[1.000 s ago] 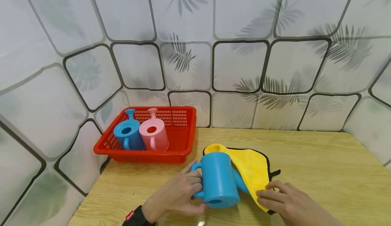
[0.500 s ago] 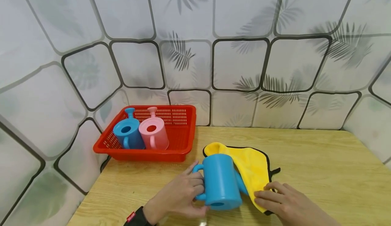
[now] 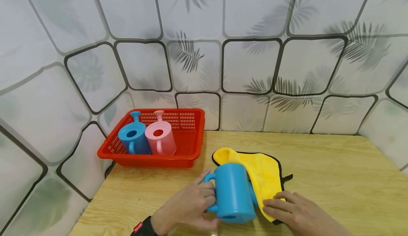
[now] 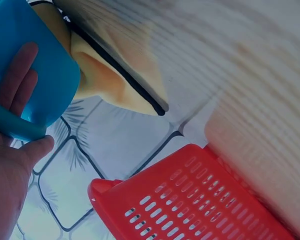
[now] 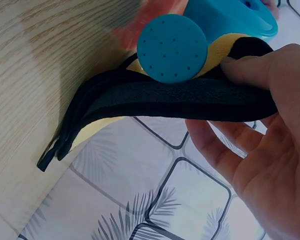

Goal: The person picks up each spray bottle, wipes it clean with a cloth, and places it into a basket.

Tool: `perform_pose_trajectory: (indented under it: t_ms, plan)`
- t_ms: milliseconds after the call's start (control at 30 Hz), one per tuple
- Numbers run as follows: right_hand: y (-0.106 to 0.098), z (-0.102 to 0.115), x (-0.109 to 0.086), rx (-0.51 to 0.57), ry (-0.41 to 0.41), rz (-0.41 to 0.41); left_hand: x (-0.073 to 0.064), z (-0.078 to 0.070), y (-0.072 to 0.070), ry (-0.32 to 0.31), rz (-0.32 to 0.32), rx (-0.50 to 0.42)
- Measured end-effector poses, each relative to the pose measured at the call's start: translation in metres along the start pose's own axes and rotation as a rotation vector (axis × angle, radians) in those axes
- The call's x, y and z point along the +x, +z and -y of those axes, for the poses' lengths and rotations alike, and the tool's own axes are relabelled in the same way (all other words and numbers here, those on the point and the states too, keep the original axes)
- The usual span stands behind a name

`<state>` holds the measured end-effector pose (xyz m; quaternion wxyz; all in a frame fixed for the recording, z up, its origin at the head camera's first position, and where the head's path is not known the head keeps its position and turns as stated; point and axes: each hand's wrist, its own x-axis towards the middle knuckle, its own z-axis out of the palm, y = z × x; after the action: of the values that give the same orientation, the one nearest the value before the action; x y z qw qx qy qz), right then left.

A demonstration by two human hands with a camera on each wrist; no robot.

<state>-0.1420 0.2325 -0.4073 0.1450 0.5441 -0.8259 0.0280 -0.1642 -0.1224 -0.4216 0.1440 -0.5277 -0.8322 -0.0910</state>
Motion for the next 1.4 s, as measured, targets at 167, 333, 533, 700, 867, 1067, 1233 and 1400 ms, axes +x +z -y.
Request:
perform_pose_trajectory:
  t_ms: [167,333,533,700,867,1067,1233,1400]
  plan:
    - [0.002,-0.001,-0.002,-0.016,0.019,-0.09,0.002,-0.004,-0.003,0.018,0.01,0.005]
    - [0.004,-0.011,-0.007,-0.105,0.094,-0.314,0.002,-0.001,-0.013,0.031,-0.074,0.073]
    - [0.014,-0.024,-0.024,-0.123,0.205,-0.261,0.0,0.013,-0.03,0.023,-0.203,0.108]
    - [0.024,-0.025,-0.039,0.108,0.432,0.164,-0.006,0.028,-0.039,-0.027,-0.305,0.133]
    - [0.032,-0.022,-0.044,0.17,0.543,0.269,-0.015,0.047,-0.048,-0.128,-0.439,0.09]
    - [0.033,-0.022,-0.043,0.179,0.548,0.279,-0.022,0.062,-0.048,-0.298,-0.534,-0.038]
    - [0.033,-0.022,-0.042,0.189,0.552,0.274,-0.027,0.069,-0.041,-0.364,-0.576,-0.096]
    - [0.031,-0.021,-0.039,0.21,0.569,0.289,-0.029,0.075,-0.037,-0.433,-0.604,-0.144]
